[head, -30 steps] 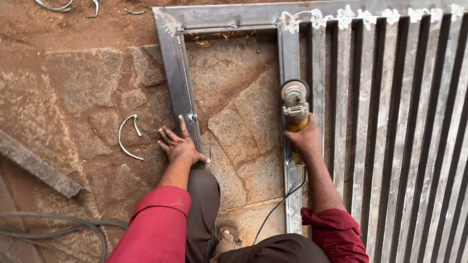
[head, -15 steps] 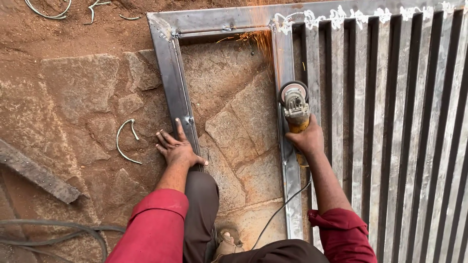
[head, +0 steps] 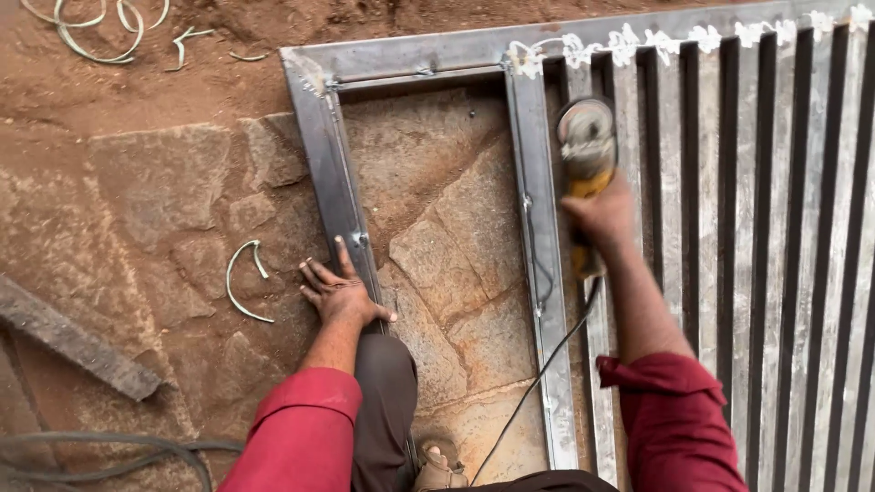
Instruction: Using an angle grinder to smooth welded joints and edges on a large metal gate frame.
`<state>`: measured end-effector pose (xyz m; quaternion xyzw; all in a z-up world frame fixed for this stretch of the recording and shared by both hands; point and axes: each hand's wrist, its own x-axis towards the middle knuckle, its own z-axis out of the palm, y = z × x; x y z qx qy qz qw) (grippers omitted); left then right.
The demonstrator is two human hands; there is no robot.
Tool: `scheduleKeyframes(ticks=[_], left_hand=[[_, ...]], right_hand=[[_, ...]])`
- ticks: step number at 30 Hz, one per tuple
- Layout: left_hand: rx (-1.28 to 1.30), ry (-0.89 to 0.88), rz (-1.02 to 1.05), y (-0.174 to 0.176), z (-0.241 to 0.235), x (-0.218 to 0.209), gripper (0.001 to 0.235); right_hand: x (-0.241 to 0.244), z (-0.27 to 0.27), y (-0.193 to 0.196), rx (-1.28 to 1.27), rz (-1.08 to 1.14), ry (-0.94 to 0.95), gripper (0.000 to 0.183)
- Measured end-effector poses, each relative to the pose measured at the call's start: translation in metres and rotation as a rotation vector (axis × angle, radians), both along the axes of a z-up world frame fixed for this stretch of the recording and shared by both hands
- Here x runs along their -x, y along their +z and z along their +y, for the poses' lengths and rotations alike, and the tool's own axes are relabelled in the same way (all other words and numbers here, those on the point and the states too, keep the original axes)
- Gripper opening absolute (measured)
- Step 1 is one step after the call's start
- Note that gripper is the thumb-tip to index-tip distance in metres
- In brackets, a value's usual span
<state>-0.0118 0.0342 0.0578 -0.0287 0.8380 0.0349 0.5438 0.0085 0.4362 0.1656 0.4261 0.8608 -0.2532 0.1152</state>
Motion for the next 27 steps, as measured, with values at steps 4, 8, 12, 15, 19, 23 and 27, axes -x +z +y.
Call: scheduleKeyframes(ticks=[4,8,12,15,19,23,27], left_hand=[[-0.006,0.015,-0.009,0.003,0.0,0.004,0.185],[0.0,-0.003,-0.027,0.002,-0.004,0.004,0.183],[-0.001,-0.05,-0.065,-0.001,-0.002,0.002,0.181],[0.008,-0.055,-0.067,0.001,-0.004,0.002,0.181],[0.001,-0.057,-0.066,0.005,-0.003,0.002,0.179],[0.003,-0.055,-0.107,0.008,-0.001,0.009,0.178],[0.01,-0.063,-0.109,0.01,-0.001,0.004,0.178]], right_hand=[[0.061,0.017,0.011,-0.422,-0.104,0.226,0.084],[0.099,0.018,-0.01,-0.408,-0.114,0.238,0.082],[0.113,0.017,-0.051,0.082,0.15,0.077,0.077],[0.122,0.01,-0.066,0.027,0.208,0.171,0.075],[0.142,0.002,-0.066,-0.095,0.179,0.07,0.076],[0.138,0.006,-0.084,0.038,0.389,0.16,0.085],[0.129,-0.002,-0.083,-0.062,0.286,0.194,0.076]])
